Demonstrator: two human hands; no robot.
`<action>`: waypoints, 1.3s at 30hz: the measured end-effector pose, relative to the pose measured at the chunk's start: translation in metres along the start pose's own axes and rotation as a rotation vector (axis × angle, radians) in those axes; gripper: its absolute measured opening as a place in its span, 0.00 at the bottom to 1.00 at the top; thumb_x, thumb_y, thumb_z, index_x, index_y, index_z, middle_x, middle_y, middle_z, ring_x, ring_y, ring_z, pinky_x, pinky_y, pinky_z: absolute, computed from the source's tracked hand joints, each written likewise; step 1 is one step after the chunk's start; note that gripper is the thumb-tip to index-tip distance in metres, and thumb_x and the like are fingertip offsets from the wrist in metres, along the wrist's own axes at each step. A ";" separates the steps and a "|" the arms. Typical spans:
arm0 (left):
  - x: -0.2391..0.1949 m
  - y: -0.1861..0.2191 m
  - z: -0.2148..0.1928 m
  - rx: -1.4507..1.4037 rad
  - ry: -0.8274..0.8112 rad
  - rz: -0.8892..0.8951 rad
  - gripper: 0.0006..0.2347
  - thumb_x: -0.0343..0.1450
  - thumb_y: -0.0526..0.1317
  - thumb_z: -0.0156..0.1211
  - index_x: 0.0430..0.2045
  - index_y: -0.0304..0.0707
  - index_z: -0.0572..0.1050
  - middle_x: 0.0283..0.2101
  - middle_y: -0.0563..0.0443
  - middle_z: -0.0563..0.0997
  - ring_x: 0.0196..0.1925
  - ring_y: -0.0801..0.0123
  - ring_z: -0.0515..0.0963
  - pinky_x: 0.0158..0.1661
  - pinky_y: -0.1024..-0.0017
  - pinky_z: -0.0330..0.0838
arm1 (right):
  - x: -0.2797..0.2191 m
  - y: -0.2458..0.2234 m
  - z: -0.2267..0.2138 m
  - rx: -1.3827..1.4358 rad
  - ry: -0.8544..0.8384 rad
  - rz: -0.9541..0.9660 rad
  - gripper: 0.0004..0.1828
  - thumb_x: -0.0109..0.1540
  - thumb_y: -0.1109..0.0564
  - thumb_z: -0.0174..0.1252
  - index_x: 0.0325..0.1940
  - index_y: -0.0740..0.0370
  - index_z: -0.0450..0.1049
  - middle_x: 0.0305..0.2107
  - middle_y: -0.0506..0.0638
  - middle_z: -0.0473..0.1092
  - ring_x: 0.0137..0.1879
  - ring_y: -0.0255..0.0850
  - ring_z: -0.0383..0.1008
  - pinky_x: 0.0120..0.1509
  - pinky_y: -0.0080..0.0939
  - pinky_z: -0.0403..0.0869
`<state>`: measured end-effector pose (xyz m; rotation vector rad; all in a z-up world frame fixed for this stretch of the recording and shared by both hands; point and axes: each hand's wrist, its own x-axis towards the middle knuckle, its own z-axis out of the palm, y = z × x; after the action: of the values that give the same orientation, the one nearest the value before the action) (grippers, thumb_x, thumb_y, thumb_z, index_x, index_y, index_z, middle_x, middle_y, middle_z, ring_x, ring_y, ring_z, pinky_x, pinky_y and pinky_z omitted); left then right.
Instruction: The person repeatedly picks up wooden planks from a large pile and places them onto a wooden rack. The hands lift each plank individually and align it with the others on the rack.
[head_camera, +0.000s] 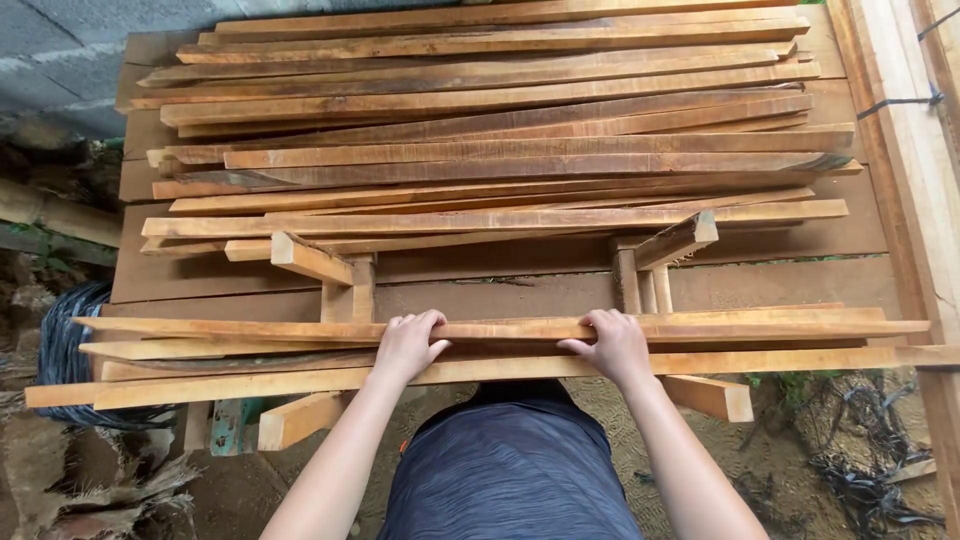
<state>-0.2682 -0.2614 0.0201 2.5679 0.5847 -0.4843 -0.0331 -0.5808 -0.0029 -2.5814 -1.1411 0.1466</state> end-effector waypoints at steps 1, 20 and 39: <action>0.004 0.002 0.001 0.001 0.004 0.004 0.15 0.67 0.48 0.65 0.47 0.57 0.71 0.48 0.58 0.83 0.56 0.61 0.80 0.57 0.59 0.67 | -0.001 0.001 -0.001 -0.002 0.006 0.001 0.26 0.44 0.30 0.72 0.36 0.42 0.76 0.31 0.38 0.77 0.44 0.36 0.77 0.54 0.41 0.73; -0.030 0.021 0.015 -0.148 -0.006 -0.110 0.23 0.67 0.56 0.66 0.56 0.58 0.75 0.57 0.61 0.77 0.64 0.65 0.70 0.67 0.53 0.55 | -0.021 -0.021 0.006 0.036 0.078 -0.077 0.24 0.56 0.30 0.64 0.50 0.40 0.78 0.43 0.37 0.75 0.55 0.37 0.74 0.64 0.44 0.68; -0.039 0.024 0.033 -0.146 0.181 -0.068 0.23 0.65 0.57 0.68 0.52 0.55 0.76 0.54 0.59 0.76 0.62 0.64 0.70 0.63 0.55 0.58 | -0.027 -0.042 -0.002 0.082 0.146 -0.085 0.26 0.56 0.31 0.65 0.52 0.40 0.78 0.44 0.38 0.74 0.57 0.38 0.71 0.71 0.49 0.61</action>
<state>-0.2974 -0.3098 0.0184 2.4743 0.7442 -0.2227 -0.0805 -0.5751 0.0111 -2.4239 -1.1643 -0.0143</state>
